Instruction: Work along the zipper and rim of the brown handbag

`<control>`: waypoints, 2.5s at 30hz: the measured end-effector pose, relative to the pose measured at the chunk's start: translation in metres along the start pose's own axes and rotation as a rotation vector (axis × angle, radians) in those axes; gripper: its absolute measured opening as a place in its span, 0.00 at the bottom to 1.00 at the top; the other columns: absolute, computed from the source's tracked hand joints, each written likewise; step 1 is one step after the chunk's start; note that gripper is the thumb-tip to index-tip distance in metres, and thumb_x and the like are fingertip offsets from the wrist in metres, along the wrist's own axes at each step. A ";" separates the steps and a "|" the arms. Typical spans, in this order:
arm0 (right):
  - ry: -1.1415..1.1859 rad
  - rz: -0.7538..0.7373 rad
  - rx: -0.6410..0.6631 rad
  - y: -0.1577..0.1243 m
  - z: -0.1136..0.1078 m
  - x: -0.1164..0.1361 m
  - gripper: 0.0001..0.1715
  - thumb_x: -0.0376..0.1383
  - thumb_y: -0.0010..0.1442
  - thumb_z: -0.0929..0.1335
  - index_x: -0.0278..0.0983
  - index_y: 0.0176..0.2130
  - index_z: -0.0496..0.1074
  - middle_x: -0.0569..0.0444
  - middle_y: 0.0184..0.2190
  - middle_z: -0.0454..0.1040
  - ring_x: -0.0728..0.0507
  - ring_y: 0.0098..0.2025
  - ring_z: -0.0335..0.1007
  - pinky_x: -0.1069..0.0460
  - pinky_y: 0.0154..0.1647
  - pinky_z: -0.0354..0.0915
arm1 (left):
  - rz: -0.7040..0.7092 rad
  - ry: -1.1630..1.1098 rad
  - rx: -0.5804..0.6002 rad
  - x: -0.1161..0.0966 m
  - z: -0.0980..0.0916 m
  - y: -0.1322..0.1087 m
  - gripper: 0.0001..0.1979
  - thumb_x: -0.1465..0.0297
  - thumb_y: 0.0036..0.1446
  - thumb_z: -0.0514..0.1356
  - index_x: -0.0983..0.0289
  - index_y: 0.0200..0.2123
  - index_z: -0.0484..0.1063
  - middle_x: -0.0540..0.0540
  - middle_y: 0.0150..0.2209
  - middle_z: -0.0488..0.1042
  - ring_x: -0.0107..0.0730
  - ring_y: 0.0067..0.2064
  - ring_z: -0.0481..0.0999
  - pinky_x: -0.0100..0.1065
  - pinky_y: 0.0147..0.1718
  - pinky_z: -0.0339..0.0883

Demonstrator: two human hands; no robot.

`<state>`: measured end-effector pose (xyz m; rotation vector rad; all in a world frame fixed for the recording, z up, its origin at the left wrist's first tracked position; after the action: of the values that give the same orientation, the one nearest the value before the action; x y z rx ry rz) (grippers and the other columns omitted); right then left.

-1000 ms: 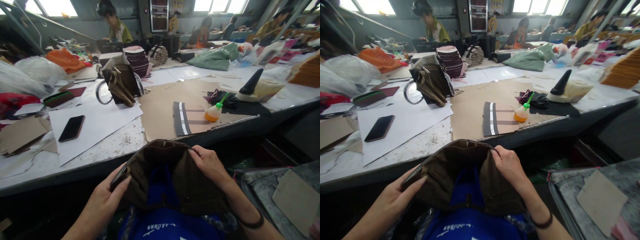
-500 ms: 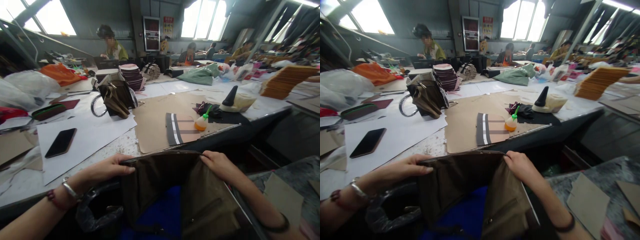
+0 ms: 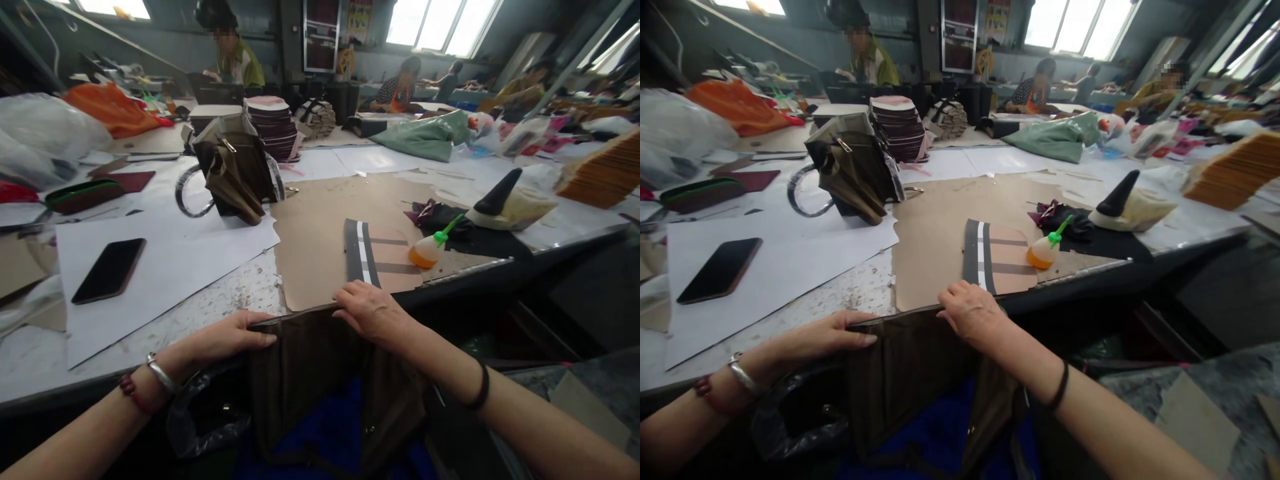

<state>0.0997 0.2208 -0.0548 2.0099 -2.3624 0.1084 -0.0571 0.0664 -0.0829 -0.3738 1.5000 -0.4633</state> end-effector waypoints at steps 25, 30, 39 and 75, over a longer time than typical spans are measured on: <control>0.339 -0.088 0.205 0.029 0.035 0.031 0.12 0.39 0.60 0.58 0.36 0.32 0.65 0.53 0.30 0.65 0.49 0.33 0.61 0.55 0.33 0.55 | 0.178 0.311 -0.236 0.026 -0.014 0.001 0.16 0.61 0.55 0.52 0.62 0.45 0.67 0.50 0.39 0.73 0.34 0.40 0.70 0.29 0.39 0.63; 0.402 -0.057 0.192 0.027 0.038 0.032 0.13 0.39 0.61 0.58 0.35 0.30 0.65 0.55 0.27 0.64 0.50 0.29 0.59 0.56 0.31 0.54 | 0.204 0.349 -0.314 0.027 -0.013 -0.001 0.18 0.62 0.54 0.54 0.62 0.46 0.67 0.51 0.42 0.72 0.37 0.44 0.69 0.32 0.44 0.61; 0.363 0.066 0.162 0.027 0.043 0.033 0.17 0.41 0.61 0.56 0.36 0.28 0.64 0.56 0.25 0.67 0.50 0.28 0.60 0.56 0.29 0.51 | 0.164 0.382 -0.314 0.022 -0.008 -0.002 0.18 0.60 0.55 0.51 0.63 0.45 0.68 0.50 0.35 0.74 0.35 0.37 0.71 0.29 0.36 0.64; 0.265 0.277 0.145 0.029 0.042 0.033 0.21 0.45 0.60 0.55 0.38 0.31 0.69 0.54 0.28 0.71 0.46 0.32 0.65 0.54 0.29 0.53 | 0.058 0.315 -0.402 0.019 -0.008 0.004 0.17 0.59 0.52 0.54 0.64 0.40 0.72 0.51 0.33 0.76 0.36 0.34 0.72 0.29 0.31 0.64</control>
<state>0.0664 0.1892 -0.0951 1.5854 -2.4990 0.5331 -0.0643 0.0603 -0.1019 -0.5893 1.9114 -0.1744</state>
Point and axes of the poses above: each hand's wrist, its own y-axis towards the middle knuckle, its own z-axis out of the palm, x = y × z, the point moved 3 cm from there along y, towards the middle knuckle
